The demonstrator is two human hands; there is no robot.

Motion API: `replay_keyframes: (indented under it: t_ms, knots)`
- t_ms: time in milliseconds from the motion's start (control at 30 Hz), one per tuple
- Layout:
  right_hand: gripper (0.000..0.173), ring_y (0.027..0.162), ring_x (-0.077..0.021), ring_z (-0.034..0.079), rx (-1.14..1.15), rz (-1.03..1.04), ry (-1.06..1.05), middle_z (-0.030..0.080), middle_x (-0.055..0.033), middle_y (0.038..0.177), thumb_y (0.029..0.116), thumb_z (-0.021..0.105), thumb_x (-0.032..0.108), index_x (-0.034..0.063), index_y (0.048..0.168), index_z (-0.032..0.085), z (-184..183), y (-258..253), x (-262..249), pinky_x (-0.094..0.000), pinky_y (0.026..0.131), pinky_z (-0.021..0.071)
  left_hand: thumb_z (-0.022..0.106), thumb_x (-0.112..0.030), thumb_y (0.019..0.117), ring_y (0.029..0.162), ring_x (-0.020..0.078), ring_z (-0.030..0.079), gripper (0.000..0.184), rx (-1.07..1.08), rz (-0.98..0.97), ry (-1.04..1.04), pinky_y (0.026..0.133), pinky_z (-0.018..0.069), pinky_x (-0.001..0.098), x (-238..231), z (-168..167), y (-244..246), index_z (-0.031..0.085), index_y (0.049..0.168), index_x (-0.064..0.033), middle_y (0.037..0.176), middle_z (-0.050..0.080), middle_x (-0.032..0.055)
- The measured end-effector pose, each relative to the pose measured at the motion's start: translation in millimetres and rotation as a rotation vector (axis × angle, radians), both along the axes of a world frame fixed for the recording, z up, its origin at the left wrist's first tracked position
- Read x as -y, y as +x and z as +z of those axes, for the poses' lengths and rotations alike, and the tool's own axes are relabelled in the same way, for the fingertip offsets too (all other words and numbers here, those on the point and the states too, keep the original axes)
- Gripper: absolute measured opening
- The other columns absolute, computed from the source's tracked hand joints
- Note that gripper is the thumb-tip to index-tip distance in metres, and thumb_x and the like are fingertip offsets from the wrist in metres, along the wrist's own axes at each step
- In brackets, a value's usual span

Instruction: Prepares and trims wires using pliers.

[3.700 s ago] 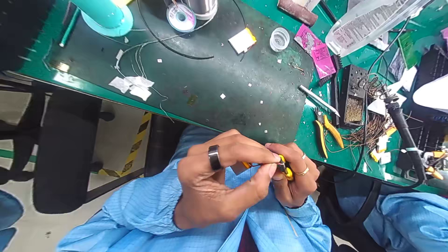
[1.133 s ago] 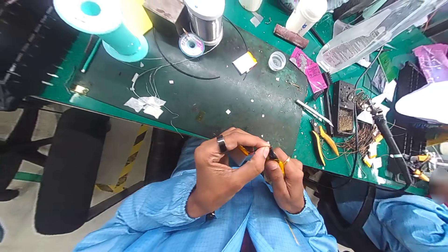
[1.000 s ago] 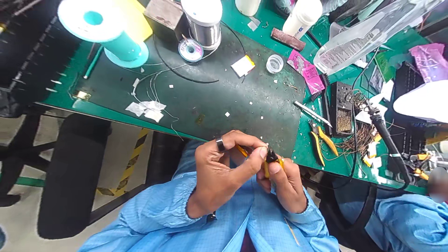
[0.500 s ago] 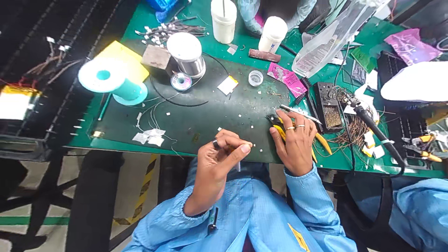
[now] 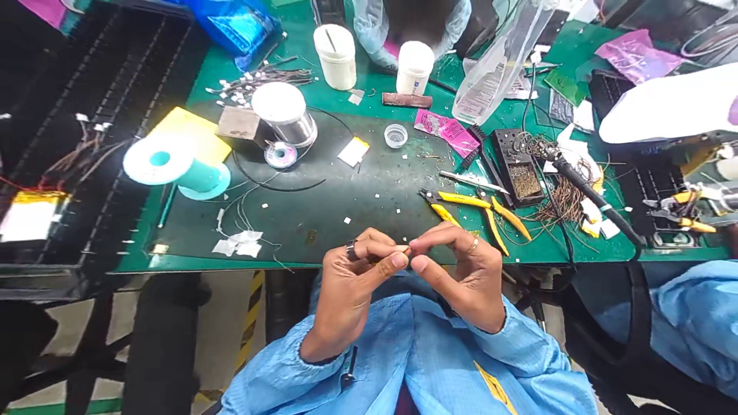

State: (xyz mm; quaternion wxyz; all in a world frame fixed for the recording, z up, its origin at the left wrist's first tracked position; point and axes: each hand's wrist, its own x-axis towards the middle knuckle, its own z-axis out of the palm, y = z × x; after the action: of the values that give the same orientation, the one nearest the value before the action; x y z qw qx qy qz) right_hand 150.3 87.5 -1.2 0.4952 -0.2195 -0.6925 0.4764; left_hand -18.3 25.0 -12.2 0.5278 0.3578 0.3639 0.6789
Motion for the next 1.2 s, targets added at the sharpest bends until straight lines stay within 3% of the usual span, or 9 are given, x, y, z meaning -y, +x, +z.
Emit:
replay_keyframes:
  t_ms: [300,467,533,767,900,1033,1200]
  knots:
    - [0.008,0.087,-0.0099,0.068,-0.053,-0.002,0.032,0.072,-0.0089,0.094,0.0924,0.071,0.002,-0.0036,0.097,0.071,-2,-4,-2,-0.0267,0.078,0.0589,0.08,-0.011,0.0885,0.086,0.0095,0.068,0.006,-0.047,0.017,0.023,0.08,0.06,0.0225,5,3,4,0.079,0.092,-0.0061,0.093,0.071,0.0035]
    - [0.012,0.077,-0.0137,0.067,-0.053,-0.111,0.158,0.069,-0.0143,0.084,0.0851,0.074,0.003,-0.0079,0.087,0.07,3,-5,1,-0.0269,0.07,0.0572,0.08,-0.024,0.0892,0.087,0.0038,0.069,0.003,-0.179,-0.008,0.041,0.082,0.0576,0.0187,2,3,13,0.081,0.092,-0.022,0.092,0.074,-0.0085]
    - [0.012,0.074,-0.0139,0.065,-0.06,-0.108,0.149,0.068,-0.015,0.082,0.0839,0.073,0.002,-0.0095,0.086,0.068,3,-6,2,-0.0266,0.067,0.0554,0.078,-0.023,0.091,0.089,0.0035,0.07,0.005,-0.196,-0.02,0.072,0.083,0.0582,0.0188,3,1,11,0.082,0.095,-0.0227,0.095,0.075,-0.0096]
    - [0.012,0.079,-0.0157,0.069,-0.115,0.116,-0.034,0.068,-0.0162,0.09,0.0895,0.069,-0.001,-0.0124,0.095,0.069,2,1,-2,-0.0299,0.068,0.059,0.074,-0.016,0.0947,0.091,0.0012,0.068,0.009,-0.234,-0.069,0.136,0.085,0.0571,0.0177,5,1,6,0.08,0.096,-0.0215,0.097,0.074,-0.0124]
    - [0.011,0.077,-0.0164,0.067,-0.138,0.169,0.041,0.067,-0.0174,0.087,0.0877,0.068,-0.003,-0.0138,0.091,0.069,2,2,-8,-0.029,0.066,0.0575,0.074,-0.016,0.0946,0.09,0.0006,0.069,0.01,-0.266,-0.106,0.132,0.084,0.0576,0.0177,6,1,4,0.08,0.097,-0.0238,0.098,0.073,-0.0141]
    - [0.015,0.071,-0.0175,0.064,-0.053,0.049,0.219,0.066,-0.0174,0.08,0.0847,0.072,0.002,-0.0124,0.086,0.068,3,6,-8,-0.0295,0.065,0.0551,0.075,-0.017,0.0934,0.091,0.0011,0.07,0.01,-0.285,-0.124,0.102,0.083,0.0583,0.0174,6,2,8,0.081,0.099,-0.0235,0.099,0.075,-0.0129]
    - [0.015,0.076,-0.0115,0.064,0.009,0.018,0.098,0.067,-0.0134,0.087,0.0937,0.066,0.007,-0.0082,0.092,0.067,-2,4,1,-0.0258,0.068,0.0565,0.081,-0.019,0.0886,0.085,0.0075,0.071,0.007,-0.202,-0.022,0.059,0.079,0.0602,0.0219,9,2,13,0.081,0.095,-0.0159,0.092,0.075,-0.0023]
